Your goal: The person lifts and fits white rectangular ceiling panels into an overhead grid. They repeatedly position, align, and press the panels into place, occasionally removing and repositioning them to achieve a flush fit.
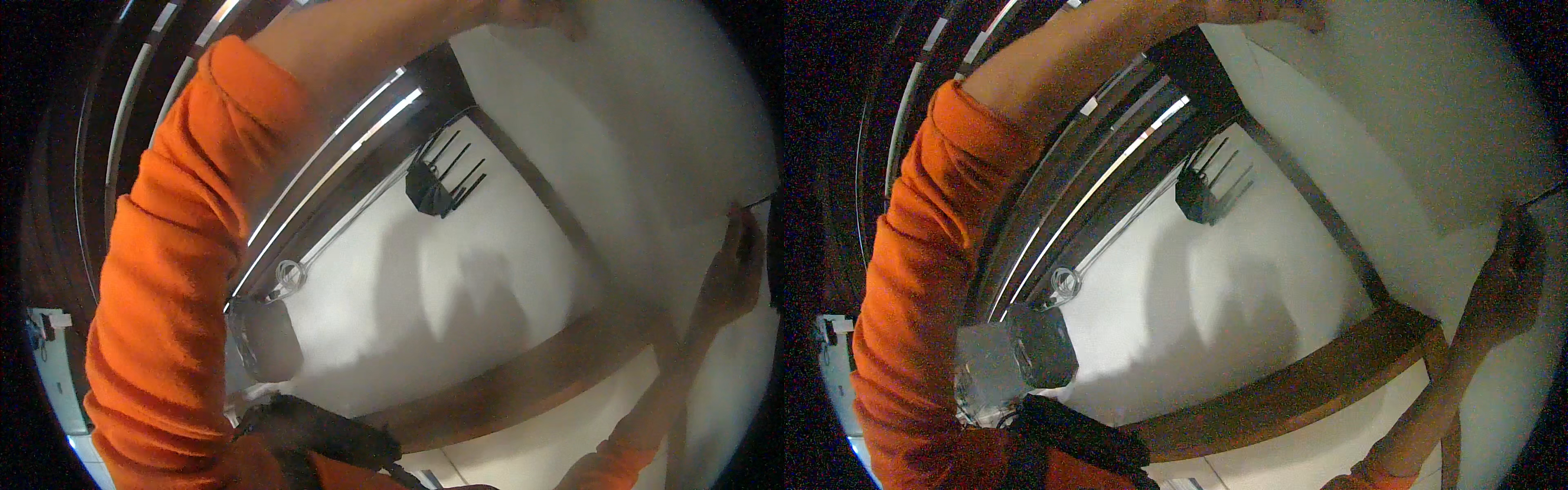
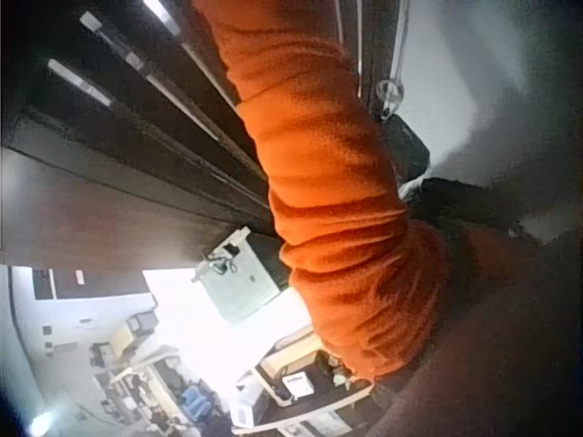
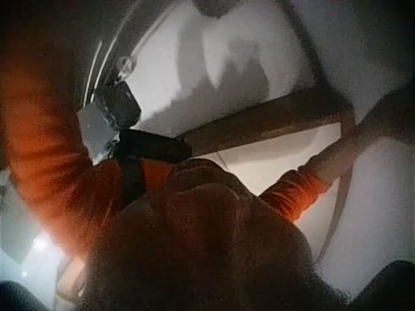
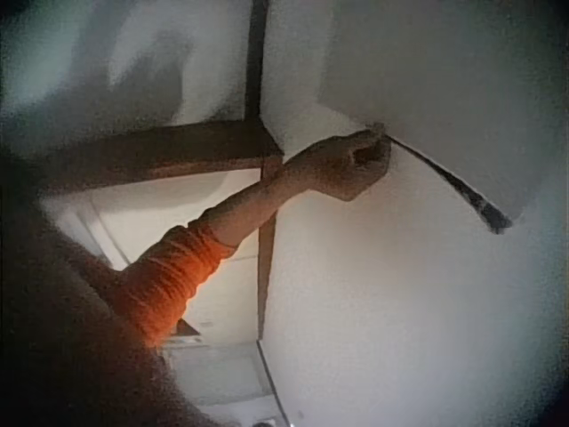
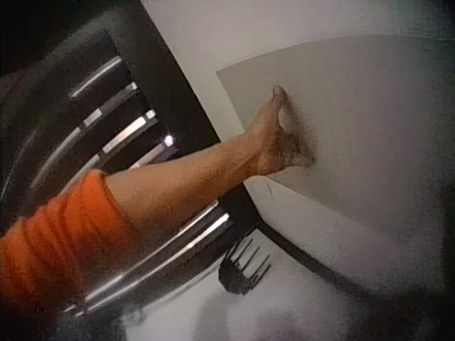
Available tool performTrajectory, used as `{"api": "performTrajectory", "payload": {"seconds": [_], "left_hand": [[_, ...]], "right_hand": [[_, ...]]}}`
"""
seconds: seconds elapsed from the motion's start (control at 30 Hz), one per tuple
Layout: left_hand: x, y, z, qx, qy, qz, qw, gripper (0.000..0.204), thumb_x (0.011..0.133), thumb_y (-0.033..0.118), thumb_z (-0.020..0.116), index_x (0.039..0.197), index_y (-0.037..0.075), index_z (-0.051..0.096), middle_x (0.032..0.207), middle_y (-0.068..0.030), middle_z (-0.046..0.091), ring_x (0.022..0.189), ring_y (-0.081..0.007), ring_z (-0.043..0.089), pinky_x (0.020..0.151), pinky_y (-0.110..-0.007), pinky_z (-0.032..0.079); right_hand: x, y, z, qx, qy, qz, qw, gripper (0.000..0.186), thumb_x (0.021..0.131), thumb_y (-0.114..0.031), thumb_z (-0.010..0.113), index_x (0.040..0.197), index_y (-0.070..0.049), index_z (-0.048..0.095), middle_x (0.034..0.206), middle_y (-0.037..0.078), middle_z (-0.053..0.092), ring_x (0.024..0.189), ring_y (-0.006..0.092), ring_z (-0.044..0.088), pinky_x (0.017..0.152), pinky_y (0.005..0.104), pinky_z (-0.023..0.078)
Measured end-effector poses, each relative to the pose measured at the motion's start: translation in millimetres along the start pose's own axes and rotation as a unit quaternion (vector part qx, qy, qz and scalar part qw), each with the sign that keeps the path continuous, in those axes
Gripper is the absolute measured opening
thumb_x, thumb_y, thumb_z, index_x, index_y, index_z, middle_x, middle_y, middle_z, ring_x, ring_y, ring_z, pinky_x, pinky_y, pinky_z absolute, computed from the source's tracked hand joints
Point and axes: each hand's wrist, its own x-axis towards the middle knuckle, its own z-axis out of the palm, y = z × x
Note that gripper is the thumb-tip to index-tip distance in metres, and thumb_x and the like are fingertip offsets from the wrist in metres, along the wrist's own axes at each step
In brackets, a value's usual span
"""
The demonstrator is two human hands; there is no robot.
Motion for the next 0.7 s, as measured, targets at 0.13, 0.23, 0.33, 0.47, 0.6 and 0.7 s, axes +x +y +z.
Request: {"api": "performTrajectory", "payload": {"seconds": [0.13, 0.23, 0.33, 0.47, 0.6, 0.7], "left_hand": [[16.9, -1.8, -64.8, -0.104, -0.013, -0.03, 0.994, 0.123, 0.09, 0.086, 0.038, 0.16, -0.002, -0.012, 0.168, -0.0285, -0.007, 0.156, -0.0442, 0.0, 0.126, -0.059, 0.01], [51.6, -69.0, -4.2, -0.21, 0.09, -0.077, 0.97, 0.12, 0.09, 0.078, 0.052, 0.158, -0.011, 0.007, 0.163, -0.032, 0.022, 0.148, -0.0509, 0.029, 0.122, -0.061, 0.028], [19.4, 17.5, -0.6, -0.029, 0.168, -0.029, 0.985, 0.122, 0.09, 0.082, 0.046, 0.157, -0.012, 0.007, 0.162, -0.0333, 0.023, 0.149, -0.0503, 0.028, 0.119, -0.056, 0.037], [16.3, 18.4, -13.2, -0.061, 0.137, -0.034, 0.988, 0.122, 0.091, 0.083, 0.042, 0.157, -0.012, 0.005, 0.163, -0.0339, 0.018, 0.15, -0.0488, 0.027, 0.117, -0.053, 0.041], [19.4, 4.2, -10.0, -0.057, 0.156, -0.037, 0.985, 0.123, 0.09, 0.084, 0.041, 0.158, -0.012, 0.005, 0.164, -0.034, 0.016, 0.15, -0.0478, 0.026, 0.119, -0.056, 0.037], [20.9, -1.4, -4.0, -0.065, 0.175, -0.034, 0.982, 0.123, 0.091, 0.084, 0.041, 0.158, -0.012, 0.001, 0.164, -0.0336, 0.015, 0.151, -0.0474, 0.025, 0.119, -0.059, 0.034]], "right_hand": [[27.4, 1.0, 25.2, 0.242, 0.027, -0.081, 0.967, 0.026, 0.099, -0.029, 0.067, 0.118, -0.013, 0.075, 0.119, 0.006, 0.074, 0.105, 0.0208, 0.072, 0.09, 0.0341, 0.058], [4.6, 30.0, -34.1, 0.069, 0.058, -0.089, 0.992, 0.017, 0.093, -0.02, 0.074, 0.108, -0.012, 0.076, 0.109, 0.008, 0.076, 0.093, 0.0221, 0.074, 0.083, 0.0345, 0.059], [6.9, -29.3, 0.0, 0.105, 0.154, -0.062, 0.981, 0.011, 0.092, -0.021, 0.075, 0.098, -0.013, 0.075, 0.098, 0.007, 0.074, 0.084, 0.0241, 0.072, 0.074, 0.0354, 0.057], [22.0, -46.7, -17.8, 0.083, 0.095, -0.042, 0.991, 0.011, 0.093, -0.024, 0.072, 0.095, -0.014, 0.072, 0.088, 0.006, 0.07, 0.075, 0.0252, 0.069, 0.064, 0.038, 0.054], [16.5, -36.9, -8.0, 0.113, 0.093, -0.052, 0.988, 0.012, 0.093, -0.025, 0.072, 0.098, -0.014, 0.072, 0.095, 0.006, 0.073, 0.077, 0.0238, 0.071, 0.065, 0.0364, 0.055], [12.7, -30.6, -2.3, 0.136, 0.104, -0.045, 0.984, 0.018, 0.094, -0.026, 0.072, 0.109, -0.015, 0.072, 0.105, 0.005, 0.075, 0.08, 0.0237, 0.072, 0.067, 0.0356, 0.057]]}}
